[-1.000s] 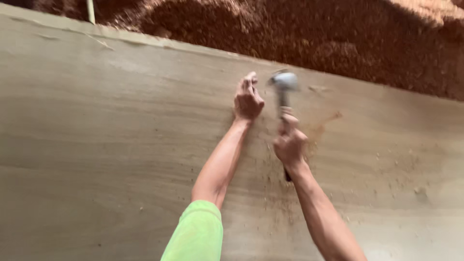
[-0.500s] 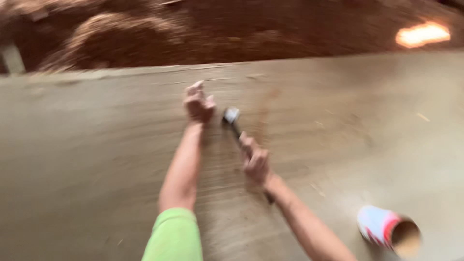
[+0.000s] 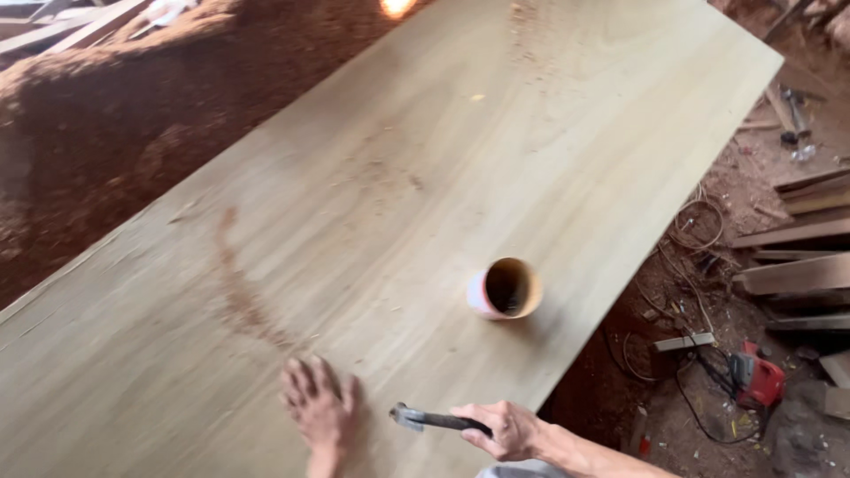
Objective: The person hammers multiple nails into a large wooden board using a claw hammer.
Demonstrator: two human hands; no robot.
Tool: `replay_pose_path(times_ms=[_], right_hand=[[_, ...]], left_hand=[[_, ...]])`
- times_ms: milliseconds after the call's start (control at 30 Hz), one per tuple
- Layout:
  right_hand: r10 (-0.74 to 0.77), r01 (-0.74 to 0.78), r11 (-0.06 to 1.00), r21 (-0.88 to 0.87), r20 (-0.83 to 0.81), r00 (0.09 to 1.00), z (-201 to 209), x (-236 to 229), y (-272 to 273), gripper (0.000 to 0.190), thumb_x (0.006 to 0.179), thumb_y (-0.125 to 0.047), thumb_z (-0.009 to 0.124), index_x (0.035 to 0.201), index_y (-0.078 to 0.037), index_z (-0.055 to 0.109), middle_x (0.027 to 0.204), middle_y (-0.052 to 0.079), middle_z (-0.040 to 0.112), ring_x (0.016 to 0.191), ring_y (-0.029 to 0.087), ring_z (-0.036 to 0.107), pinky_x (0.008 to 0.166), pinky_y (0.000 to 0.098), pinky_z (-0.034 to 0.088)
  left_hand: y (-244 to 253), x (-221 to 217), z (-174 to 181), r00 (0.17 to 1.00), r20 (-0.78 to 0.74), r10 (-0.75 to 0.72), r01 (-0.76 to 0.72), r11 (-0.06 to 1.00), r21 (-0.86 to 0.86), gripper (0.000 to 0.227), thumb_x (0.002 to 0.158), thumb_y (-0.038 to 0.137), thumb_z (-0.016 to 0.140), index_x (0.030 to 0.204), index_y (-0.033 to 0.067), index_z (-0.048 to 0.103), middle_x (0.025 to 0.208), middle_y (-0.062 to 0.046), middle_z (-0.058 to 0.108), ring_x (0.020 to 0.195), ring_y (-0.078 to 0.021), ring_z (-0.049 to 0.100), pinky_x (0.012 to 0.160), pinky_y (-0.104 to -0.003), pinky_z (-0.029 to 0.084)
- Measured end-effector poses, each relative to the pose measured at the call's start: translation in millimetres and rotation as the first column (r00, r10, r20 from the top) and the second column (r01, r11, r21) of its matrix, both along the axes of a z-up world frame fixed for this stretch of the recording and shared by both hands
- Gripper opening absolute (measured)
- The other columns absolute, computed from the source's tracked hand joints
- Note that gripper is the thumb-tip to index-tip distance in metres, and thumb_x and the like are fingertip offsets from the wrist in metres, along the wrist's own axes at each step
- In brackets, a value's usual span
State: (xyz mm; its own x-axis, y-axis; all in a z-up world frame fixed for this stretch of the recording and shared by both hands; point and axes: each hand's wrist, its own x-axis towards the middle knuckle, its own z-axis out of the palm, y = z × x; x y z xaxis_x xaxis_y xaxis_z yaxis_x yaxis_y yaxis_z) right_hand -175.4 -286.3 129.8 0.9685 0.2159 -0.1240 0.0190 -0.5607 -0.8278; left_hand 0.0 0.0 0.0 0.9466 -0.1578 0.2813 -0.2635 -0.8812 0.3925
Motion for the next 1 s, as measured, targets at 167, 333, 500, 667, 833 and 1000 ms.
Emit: replay_pose_path(times_ms=[167,333,500,667,833,1000], right_hand=[[0.116,-0.115,0.992,-0.051,0.011,0.993,-15.7,-33.9,-136.8,0.038,0.097,-0.023,0.069,0.13,-0.005,0.063,0.088,0.018,0.076,0.066,0.034,0.073,0.058,0.0421,0.059],[0.051,-0.053,0.993,-0.107,-0.022,0.998,-45.0,-46.7,-260.2,0.033,0.098,-0.029,0.069,0.123,-0.007,0.065,0.099,0.017,0.079,0.07,0.029,0.078,0.06,0.0389,0.065],[-0.05,0.049,0.998,-0.043,-0.009,0.999,-51.4,-39.8,-333.4,0.036,0.093,-0.025,0.067,0.125,-0.008,0.066,0.1,0.02,0.079,0.08,0.033,0.08,0.067,0.0398,0.066],[-0.228,0.228,0.974,-0.02,-0.002,0.974,-61.1,-19.0,-357.2,0.041,0.092,-0.023,0.065,0.129,-0.003,0.062,0.095,0.024,0.077,0.08,0.034,0.079,0.068,0.0419,0.063],[-0.299,0.292,0.941,-0.17,-0.016,0.954,-65.2,13.8,-361.2,0.039,0.104,-0.024,0.055,0.138,-0.006,0.06,0.078,0.015,0.075,0.048,0.029,0.064,0.048,0.0397,0.05],[-0.241,0.268,0.962,-0.041,0.322,0.915,-38.0,71.4,-309.5,0.038,0.1,-0.017,0.064,0.134,0.0,0.062,0.081,0.017,0.072,0.059,0.023,0.068,0.051,0.0387,0.053]], left_hand=[[-151.9,-89.2,9.0,0.965,-0.204,-0.163,0.081,0.93,-0.358,0.054,0.098,0.041,0.06,0.145,0.0165,0.053,0.154,-0.012,0.056,0.147,-0.0311,0.045,0.122,-0.045,0.032],[-324.1,-94.6,69.1,0.864,-0.41,-0.291,-0.216,0.52,-0.826,0.074,0.093,0.024,0.07,0.155,0.0054,0.035,0.125,-0.017,0.068,0.105,-0.0219,0.066,0.088,-0.037,0.055],[-429.2,-49.5,89.3,0.867,-0.463,-0.186,-0.223,0.687,-0.692,0.06,0.093,0.032,0.068,0.147,0.0102,0.052,0.122,-0.014,0.073,0.107,-0.0237,0.073,0.092,-0.036,0.056],[-496.5,15.6,80.9,0.583,-0.601,-0.546,0.017,0.748,-0.664,0.066,0.088,0.042,0.074,0.147,0.0178,0.057,0.136,-0.019,0.063,0.132,-0.0346,0.057,0.109,-0.044,0.045],[-441.2,17.1,28.9,1.0,0.03,-0.007,0.017,0.939,-0.344,0.043,0.087,0.014,0.054,0.127,0.0101,0.067,0.131,-0.014,0.07,0.128,-0.0327,0.062,0.113,-0.043,0.05],[-345.8,-26.4,6.8,0.95,0.181,0.255,-0.247,0.967,-0.064,0.032,0.103,0.022,0.057,0.13,0.0046,0.056,0.134,-0.019,0.057,0.128,-0.0314,0.053,0.112,-0.047,0.041]])
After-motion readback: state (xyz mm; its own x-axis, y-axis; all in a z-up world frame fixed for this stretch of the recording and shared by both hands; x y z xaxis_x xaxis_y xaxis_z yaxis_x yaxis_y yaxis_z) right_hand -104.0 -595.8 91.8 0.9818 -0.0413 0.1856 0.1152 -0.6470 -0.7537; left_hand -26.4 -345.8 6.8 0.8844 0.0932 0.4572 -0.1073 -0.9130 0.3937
